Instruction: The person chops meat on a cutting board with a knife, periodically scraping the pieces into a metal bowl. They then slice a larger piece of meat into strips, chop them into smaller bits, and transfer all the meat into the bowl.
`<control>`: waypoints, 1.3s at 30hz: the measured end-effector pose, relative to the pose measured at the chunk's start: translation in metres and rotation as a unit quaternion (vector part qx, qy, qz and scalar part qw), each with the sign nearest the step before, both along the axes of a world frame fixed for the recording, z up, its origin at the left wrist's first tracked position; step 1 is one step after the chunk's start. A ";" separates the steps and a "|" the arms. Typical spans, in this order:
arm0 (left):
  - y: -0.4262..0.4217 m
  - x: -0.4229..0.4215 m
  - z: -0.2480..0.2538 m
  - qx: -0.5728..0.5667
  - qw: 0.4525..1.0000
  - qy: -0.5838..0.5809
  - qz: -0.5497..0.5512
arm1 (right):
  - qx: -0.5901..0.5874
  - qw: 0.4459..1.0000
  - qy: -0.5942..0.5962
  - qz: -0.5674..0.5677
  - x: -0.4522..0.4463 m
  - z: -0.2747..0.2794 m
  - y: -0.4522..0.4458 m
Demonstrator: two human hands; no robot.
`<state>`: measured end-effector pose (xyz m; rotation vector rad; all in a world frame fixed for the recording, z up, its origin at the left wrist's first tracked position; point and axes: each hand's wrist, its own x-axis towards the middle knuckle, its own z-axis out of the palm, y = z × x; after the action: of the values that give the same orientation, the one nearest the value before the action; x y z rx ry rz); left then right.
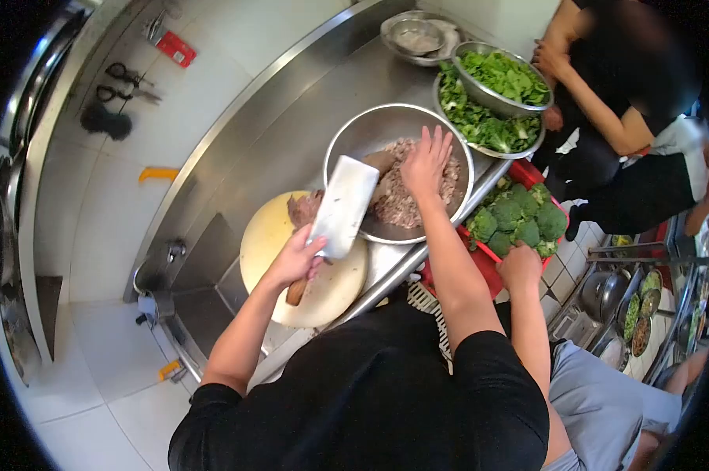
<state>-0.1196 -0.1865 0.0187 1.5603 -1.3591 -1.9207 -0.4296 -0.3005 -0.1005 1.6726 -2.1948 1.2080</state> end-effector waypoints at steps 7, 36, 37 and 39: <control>0.113 0.171 -0.035 0.057 0.964 0.005 0.258 | 0.117 0.828 -0.130 0.532 0.163 0.022 0.096; 0.176 0.107 -0.086 0.043 0.993 0.052 0.095 | 0.086 0.956 -0.204 0.193 0.235 0.008 0.208; 0.168 0.096 -0.071 0.035 0.995 0.052 0.083 | 0.066 0.959 -0.203 0.187 0.220 0.011 0.200; 0.149 0.070 -0.032 -0.005 0.997 0.051 0.051 | 0.023 0.962 -0.207 0.179 0.184 0.036 0.181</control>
<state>-0.0492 -0.0379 -0.0134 1.4758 -1.2213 -1.9010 -0.2453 -0.1194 -0.0647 2.0595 -2.2047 1.7519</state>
